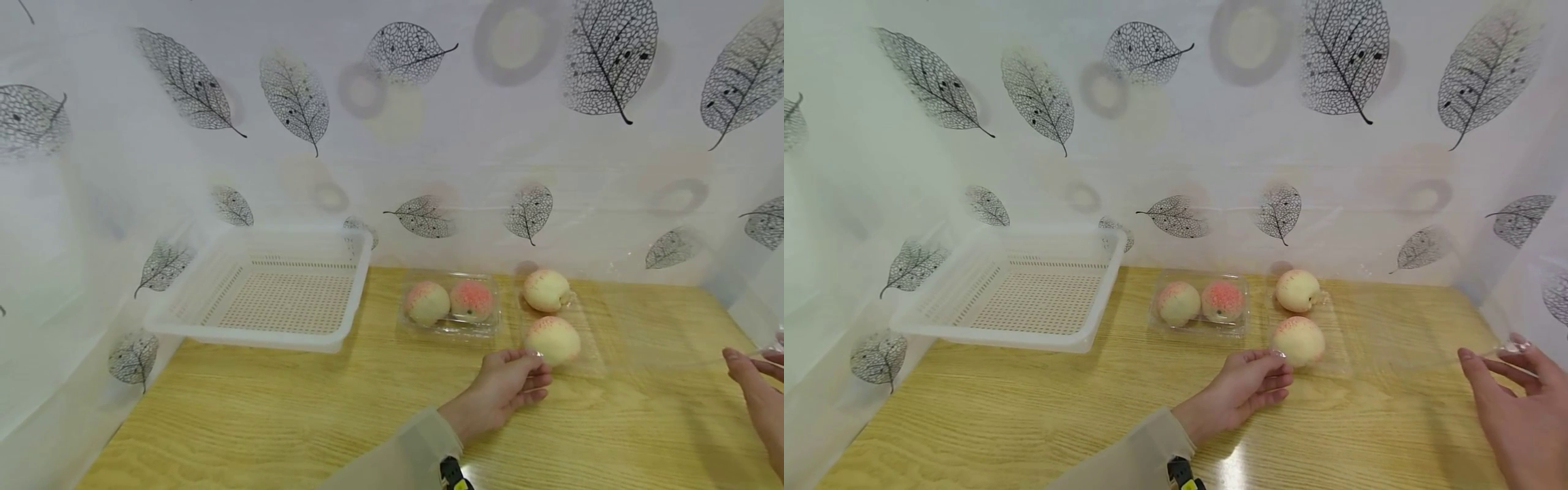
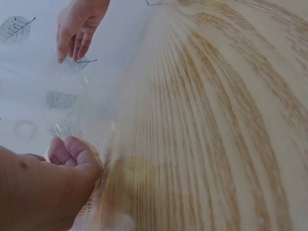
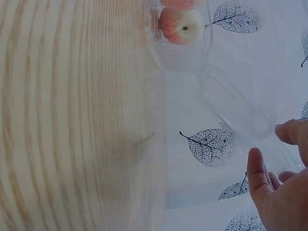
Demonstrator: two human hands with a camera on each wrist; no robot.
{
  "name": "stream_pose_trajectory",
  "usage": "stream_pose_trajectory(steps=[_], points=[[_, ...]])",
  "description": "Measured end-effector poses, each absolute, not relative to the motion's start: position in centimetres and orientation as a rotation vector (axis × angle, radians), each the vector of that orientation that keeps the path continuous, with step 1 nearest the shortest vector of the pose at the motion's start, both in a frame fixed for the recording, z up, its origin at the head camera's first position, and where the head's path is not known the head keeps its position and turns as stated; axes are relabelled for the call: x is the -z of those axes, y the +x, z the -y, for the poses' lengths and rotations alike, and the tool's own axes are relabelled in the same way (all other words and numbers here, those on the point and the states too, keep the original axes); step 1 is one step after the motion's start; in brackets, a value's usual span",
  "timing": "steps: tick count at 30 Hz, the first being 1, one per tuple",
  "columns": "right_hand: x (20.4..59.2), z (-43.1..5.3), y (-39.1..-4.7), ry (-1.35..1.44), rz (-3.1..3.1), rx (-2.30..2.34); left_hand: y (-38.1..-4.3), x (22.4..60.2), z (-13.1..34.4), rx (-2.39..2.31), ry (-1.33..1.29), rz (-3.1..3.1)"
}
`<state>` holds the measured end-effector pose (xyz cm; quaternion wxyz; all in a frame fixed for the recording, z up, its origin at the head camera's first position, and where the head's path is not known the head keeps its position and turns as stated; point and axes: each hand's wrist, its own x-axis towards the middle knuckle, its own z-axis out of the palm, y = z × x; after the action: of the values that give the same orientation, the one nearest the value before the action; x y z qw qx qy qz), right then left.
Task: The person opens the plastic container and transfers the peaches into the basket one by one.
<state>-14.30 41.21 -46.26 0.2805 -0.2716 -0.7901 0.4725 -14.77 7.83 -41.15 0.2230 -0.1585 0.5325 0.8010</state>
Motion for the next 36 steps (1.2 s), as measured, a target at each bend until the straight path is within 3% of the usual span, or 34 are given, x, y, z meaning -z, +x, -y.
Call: stream_pose_trajectory(steps=[4, 14, 27, 36], points=[[46.3, -42.0, -14.7, -0.759, 2.075, -1.401, -14.7, 41.0, -7.6, -2.212, -0.427, -1.462], [41.6, -38.6, -13.1, -0.818, 2.067, -1.575, -14.6, 40.9, -7.5, -2.205, -0.433, -1.471], [48.2, -45.4, -15.1, -0.879, 2.253, -1.49, -14.5, 41.1, -7.5, -2.205, -0.436, -1.488], [48.8, -45.5, -14.4, -0.954, 2.367, -1.579, -14.4, 41.1, -7.6, -2.189, -0.435, -1.504]])
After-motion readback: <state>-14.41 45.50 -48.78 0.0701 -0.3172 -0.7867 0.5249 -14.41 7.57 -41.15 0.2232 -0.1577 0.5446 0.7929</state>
